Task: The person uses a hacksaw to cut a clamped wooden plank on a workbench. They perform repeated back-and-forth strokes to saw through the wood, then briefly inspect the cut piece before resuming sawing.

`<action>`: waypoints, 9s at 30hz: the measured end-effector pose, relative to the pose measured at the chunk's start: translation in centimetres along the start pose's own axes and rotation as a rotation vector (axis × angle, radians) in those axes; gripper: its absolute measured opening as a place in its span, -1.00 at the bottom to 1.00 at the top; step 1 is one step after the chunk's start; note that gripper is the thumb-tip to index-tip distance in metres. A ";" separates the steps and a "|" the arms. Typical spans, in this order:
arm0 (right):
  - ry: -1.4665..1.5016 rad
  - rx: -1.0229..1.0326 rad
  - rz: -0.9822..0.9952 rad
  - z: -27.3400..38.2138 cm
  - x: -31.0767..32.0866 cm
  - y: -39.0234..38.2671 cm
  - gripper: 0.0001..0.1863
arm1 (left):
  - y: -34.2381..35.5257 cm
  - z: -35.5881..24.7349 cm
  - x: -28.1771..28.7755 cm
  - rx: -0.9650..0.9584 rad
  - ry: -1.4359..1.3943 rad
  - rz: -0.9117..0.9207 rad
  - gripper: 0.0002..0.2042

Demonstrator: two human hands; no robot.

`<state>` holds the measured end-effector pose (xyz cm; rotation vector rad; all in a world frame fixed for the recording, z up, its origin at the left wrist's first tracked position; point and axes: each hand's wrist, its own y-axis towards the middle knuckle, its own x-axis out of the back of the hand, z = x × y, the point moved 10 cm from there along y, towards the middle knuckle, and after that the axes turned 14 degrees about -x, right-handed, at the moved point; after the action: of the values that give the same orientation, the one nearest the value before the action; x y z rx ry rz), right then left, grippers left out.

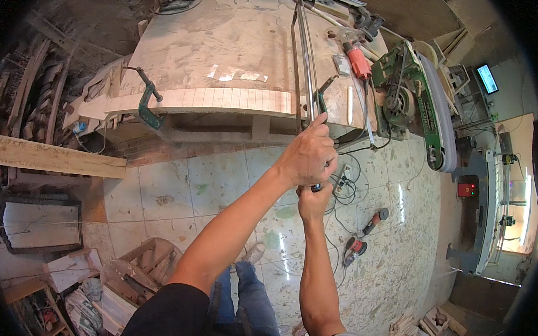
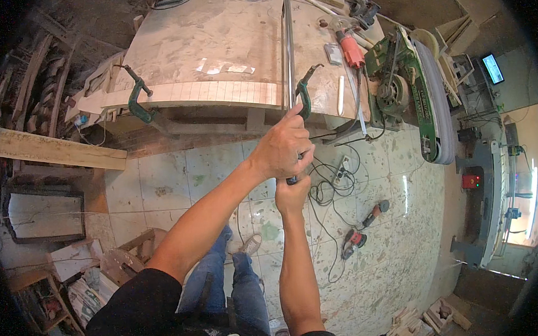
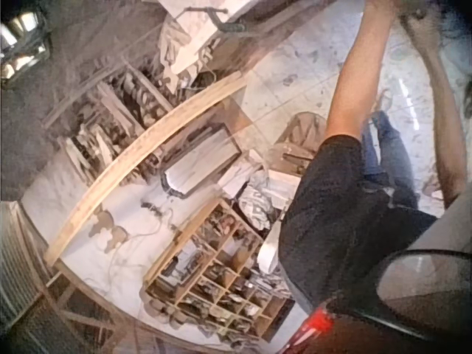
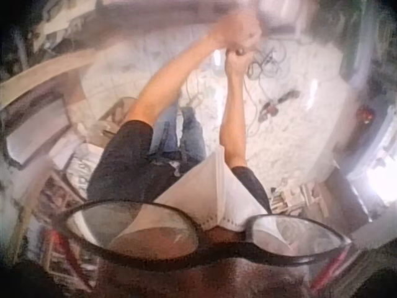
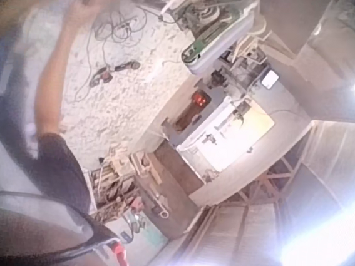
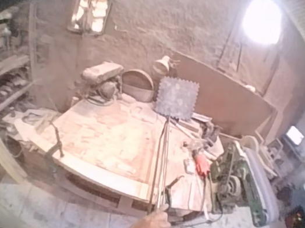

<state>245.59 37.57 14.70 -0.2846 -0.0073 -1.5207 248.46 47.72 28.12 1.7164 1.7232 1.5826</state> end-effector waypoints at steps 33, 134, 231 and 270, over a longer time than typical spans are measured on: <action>0.025 0.084 -0.063 2.2 0.6 -5.0 -0.76 | -1.9 -3.5 0.1 -0.012 -0.049 -0.006 -0.82; -0.299 0.189 -0.034 0.4 5.4 -13.6 -0.33 | -5.6 -11.0 -1.9 0.021 -0.215 -0.135 -0.82; -0.191 0.080 -0.029 0.1 4.5 -11.0 -0.66 | -5.1 -8.7 -2.5 0.034 -0.105 -0.155 -0.86; -0.502 0.042 -0.203 2.7 5.3 -14.4 -0.77 | -7.5 -16.0 -2.3 0.072 -0.204 -0.144 -0.89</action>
<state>232.16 32.51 20.91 -0.6407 -0.4775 -1.6113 232.43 39.92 27.26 1.6790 1.7756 1.2534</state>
